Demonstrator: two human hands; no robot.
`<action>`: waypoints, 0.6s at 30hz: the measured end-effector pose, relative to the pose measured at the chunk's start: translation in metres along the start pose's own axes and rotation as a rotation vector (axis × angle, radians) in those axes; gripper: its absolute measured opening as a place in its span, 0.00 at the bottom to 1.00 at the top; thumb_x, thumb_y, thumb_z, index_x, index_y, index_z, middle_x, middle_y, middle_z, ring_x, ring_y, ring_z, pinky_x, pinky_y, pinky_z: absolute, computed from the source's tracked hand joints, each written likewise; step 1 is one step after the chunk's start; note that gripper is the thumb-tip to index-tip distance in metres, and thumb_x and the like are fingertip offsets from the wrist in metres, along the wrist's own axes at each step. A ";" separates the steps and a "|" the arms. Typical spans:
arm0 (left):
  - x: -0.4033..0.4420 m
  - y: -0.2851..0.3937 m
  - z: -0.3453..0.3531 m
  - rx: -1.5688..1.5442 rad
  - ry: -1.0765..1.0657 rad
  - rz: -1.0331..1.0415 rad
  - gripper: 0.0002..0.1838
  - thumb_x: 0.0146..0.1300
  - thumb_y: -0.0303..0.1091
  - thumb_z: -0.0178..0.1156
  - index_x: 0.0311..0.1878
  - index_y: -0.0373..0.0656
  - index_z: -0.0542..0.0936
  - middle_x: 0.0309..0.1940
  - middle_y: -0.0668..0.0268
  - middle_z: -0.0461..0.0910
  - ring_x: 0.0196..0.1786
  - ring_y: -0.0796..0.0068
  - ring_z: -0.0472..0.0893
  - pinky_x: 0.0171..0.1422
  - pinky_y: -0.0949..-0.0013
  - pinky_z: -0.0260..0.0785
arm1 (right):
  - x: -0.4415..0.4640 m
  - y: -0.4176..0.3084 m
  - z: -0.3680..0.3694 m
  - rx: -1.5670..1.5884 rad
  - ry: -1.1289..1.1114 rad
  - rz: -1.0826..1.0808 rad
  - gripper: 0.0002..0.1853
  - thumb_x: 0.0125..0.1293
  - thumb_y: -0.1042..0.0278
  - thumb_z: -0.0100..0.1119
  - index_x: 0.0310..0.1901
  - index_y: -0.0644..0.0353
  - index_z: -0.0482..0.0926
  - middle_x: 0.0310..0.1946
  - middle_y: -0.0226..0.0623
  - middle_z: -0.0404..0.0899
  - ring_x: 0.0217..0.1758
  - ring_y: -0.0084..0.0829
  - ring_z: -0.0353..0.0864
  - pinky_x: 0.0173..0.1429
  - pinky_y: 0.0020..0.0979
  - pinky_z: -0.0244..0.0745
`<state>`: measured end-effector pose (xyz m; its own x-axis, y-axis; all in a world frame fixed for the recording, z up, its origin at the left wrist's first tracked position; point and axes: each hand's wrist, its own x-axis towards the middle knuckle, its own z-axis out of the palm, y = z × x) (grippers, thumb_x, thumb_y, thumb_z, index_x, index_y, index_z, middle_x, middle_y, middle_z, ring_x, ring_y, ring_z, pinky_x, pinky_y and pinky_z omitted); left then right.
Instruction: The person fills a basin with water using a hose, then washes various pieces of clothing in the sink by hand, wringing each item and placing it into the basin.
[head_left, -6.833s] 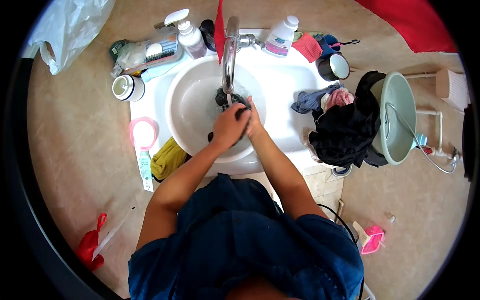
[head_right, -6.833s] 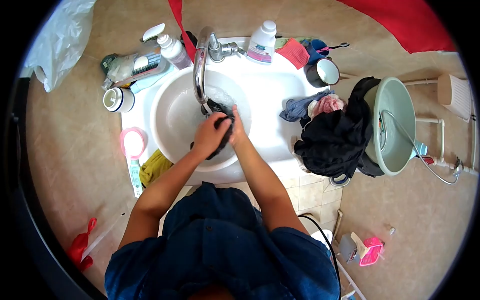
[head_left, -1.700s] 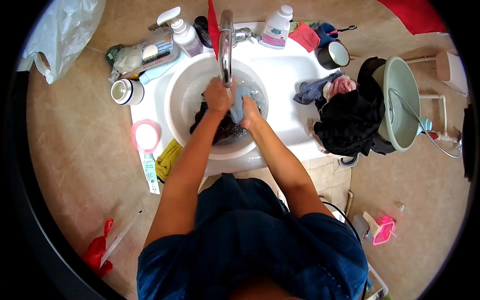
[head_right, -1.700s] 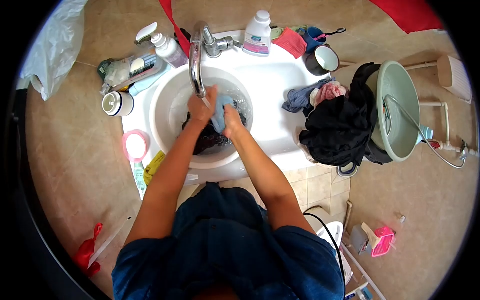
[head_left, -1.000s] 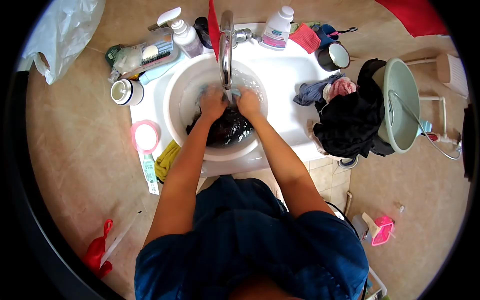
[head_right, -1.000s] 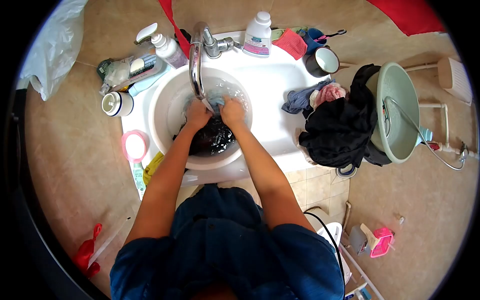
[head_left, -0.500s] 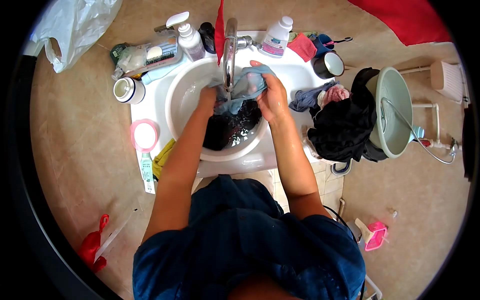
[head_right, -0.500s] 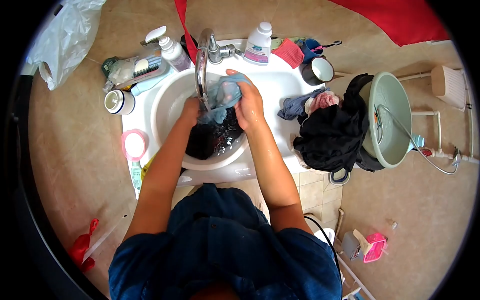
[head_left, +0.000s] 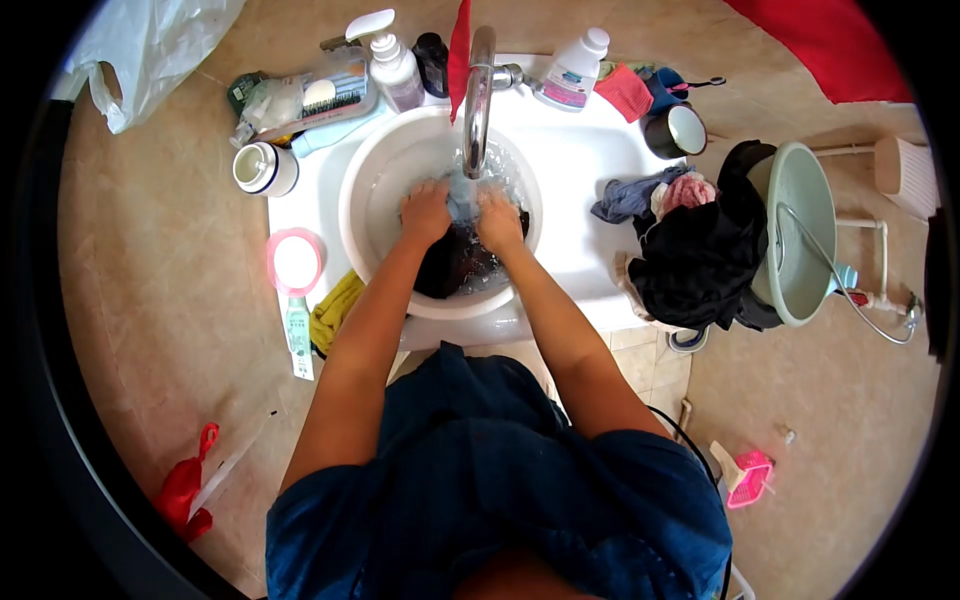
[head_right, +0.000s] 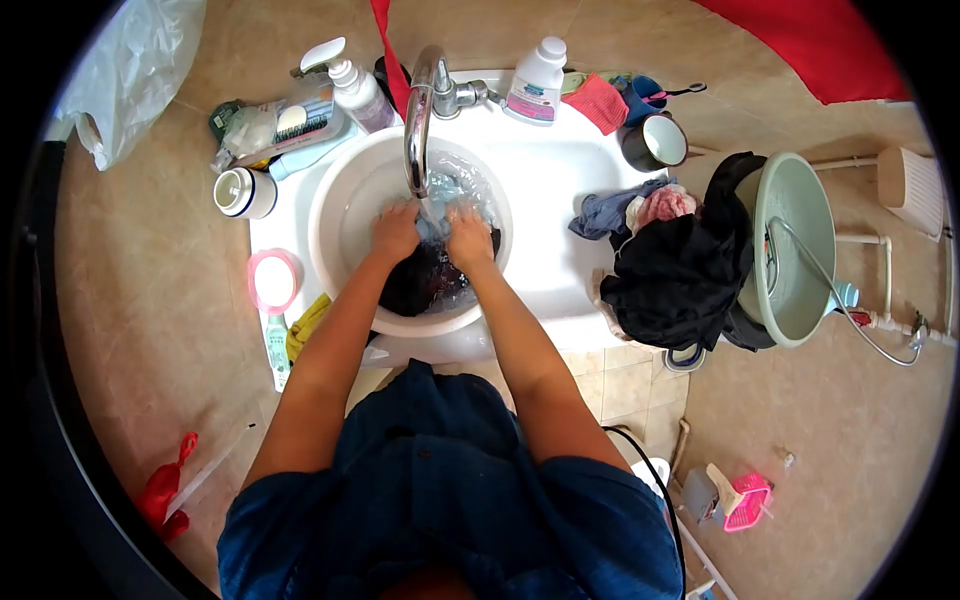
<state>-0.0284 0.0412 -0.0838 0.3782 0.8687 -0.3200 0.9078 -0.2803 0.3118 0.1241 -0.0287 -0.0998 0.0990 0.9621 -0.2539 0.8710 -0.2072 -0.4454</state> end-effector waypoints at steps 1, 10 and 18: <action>0.000 -0.001 0.000 0.013 0.020 0.033 0.32 0.58 0.31 0.54 0.69 0.53 0.66 0.64 0.58 0.71 0.69 0.52 0.67 0.67 0.44 0.62 | 0.005 0.003 0.002 -0.065 -0.012 -0.023 0.33 0.59 0.68 0.61 0.68 0.50 0.67 0.72 0.49 0.57 0.74 0.47 0.60 0.70 0.46 0.64; -0.007 0.018 -0.026 -0.079 0.015 0.022 0.47 0.51 0.47 0.68 0.75 0.59 0.58 0.72 0.55 0.60 0.75 0.51 0.55 0.73 0.41 0.51 | 0.006 -0.039 -0.157 1.111 0.096 0.220 0.17 0.68 0.66 0.50 0.53 0.63 0.80 0.31 0.41 0.84 0.34 0.32 0.84 0.39 0.30 0.79; 0.022 0.034 0.004 -0.835 0.328 -0.027 0.22 0.59 0.38 0.62 0.52 0.32 0.79 0.55 0.48 0.77 0.58 0.51 0.76 0.64 0.61 0.67 | -0.032 -0.060 -0.225 1.534 0.210 0.208 0.22 0.72 0.63 0.42 0.62 0.62 0.73 0.51 0.42 0.80 0.49 0.31 0.82 0.50 0.33 0.79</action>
<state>0.0121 0.0491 -0.0840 0.1717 0.9795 -0.1051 0.4394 0.0193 0.8981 0.1770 -0.0077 0.1278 0.3277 0.8743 -0.3581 -0.4580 -0.1845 -0.8696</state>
